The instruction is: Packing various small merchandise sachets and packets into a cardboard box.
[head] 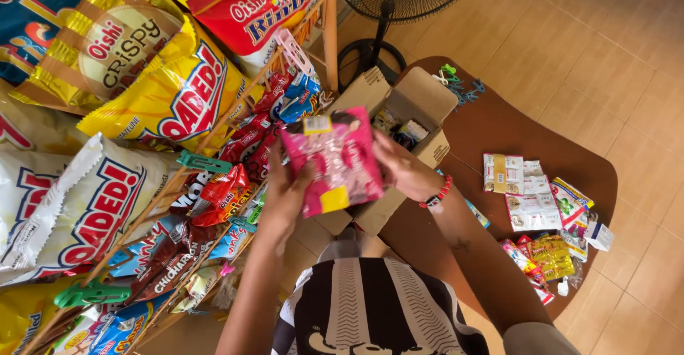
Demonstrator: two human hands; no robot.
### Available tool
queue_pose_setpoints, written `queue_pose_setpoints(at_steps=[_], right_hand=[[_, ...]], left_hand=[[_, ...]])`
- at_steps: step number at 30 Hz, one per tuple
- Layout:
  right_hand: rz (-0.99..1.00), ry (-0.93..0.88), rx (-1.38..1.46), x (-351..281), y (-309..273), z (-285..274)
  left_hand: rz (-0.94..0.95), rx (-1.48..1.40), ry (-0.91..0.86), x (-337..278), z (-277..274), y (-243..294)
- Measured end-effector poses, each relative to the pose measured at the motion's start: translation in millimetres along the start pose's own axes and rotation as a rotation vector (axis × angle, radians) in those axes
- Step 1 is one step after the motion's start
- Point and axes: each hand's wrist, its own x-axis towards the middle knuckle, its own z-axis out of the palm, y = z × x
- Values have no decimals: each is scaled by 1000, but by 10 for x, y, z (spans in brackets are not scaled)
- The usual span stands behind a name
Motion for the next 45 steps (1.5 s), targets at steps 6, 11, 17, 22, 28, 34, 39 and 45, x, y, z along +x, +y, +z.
queue_pose_setpoints(at_steps=[6, 11, 17, 22, 28, 34, 39, 45], right_hand=[[-290, 167, -567, -426, -287, 14], [-226, 265, -839, -407, -188, -122], [-290, 252, -720, -381, -11, -119], [-103, 289, -855, -433, -462, 307], [-356, 266, -1384, -335, -418, 464], [-172, 277, -1438, -273, -175, 255], [-117, 266, -1480, -300, -191, 169], [-35, 166, -1583, -83, -60, 132]], left_hand=[[-4, 542, -354, 260, 150, -230], [-10, 484, -346, 420, 214, -294], [19, 39, -264, 528, 183, -387], [54, 169, -358, 603, 122, -406], [129, 233, -436, 600, 117, -115], [268, 571, -417, 423, 129, 275], [377, 752, -366, 295, 77, 305], [110, 1199, -873, 268, 143, -228]])
